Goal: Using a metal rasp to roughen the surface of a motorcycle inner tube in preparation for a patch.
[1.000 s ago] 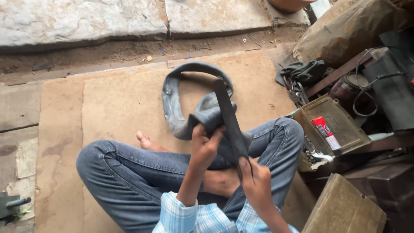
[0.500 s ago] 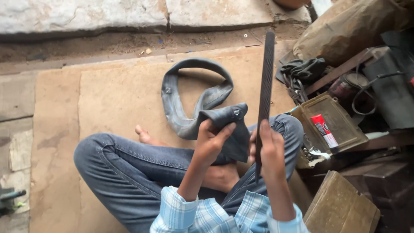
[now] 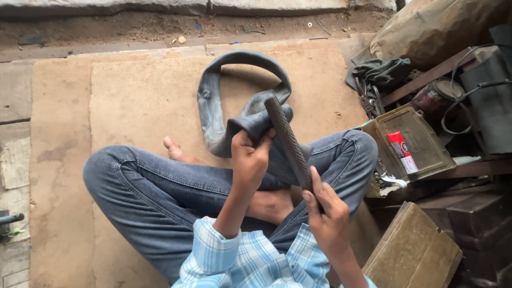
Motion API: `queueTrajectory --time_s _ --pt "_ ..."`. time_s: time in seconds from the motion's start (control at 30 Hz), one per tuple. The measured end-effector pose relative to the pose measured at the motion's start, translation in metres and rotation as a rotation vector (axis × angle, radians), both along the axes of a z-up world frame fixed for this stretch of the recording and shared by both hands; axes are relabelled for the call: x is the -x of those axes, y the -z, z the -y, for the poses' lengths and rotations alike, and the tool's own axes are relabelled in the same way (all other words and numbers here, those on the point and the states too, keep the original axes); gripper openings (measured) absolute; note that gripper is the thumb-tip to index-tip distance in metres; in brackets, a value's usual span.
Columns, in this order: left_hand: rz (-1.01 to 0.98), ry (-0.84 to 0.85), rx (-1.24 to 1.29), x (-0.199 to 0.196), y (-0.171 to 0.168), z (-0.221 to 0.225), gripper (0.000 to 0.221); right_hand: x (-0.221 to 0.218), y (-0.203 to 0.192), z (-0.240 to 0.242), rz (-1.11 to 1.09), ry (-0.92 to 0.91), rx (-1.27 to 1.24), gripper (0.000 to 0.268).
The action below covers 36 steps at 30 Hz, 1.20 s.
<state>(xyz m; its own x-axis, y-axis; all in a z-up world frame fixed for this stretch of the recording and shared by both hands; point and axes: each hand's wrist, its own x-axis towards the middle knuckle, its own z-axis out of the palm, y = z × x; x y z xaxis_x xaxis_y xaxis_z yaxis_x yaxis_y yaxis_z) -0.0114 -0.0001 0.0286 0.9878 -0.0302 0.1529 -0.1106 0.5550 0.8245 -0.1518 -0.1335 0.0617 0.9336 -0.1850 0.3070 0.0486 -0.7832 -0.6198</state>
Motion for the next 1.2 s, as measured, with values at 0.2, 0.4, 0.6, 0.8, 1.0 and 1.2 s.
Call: queueTrajectory --time_s 0.2,0.4,0.6,0.8,1.0,1.2 --pt "0.111 0.134 -0.244 0.011 0.015 0.010 0.008 -0.067 -0.022 -0.011 0.109 0.047 -0.133 0.044" --pt "0.123 0.140 -0.025 0.011 -0.014 0.002 0.018 -0.086 -0.027 0.004 -0.037 0.068 -0.748 0.045" --pt "-0.092 0.035 0.196 0.003 0.012 0.015 0.017 0.003 0.017 0.001 0.086 0.030 -0.404 0.051" --pt "-0.145 0.123 0.325 0.008 0.019 0.019 0.018 -0.005 0.017 -0.017 0.124 -0.104 -0.248 0.045" --pt "-0.066 0.059 0.297 0.006 0.005 0.010 0.017 -0.018 0.014 -0.021 0.149 -0.056 -0.206 0.044" --pt "-0.047 0.094 0.179 0.008 0.003 0.012 0.017 -0.039 0.001 -0.030 0.187 -0.048 -0.304 0.040"
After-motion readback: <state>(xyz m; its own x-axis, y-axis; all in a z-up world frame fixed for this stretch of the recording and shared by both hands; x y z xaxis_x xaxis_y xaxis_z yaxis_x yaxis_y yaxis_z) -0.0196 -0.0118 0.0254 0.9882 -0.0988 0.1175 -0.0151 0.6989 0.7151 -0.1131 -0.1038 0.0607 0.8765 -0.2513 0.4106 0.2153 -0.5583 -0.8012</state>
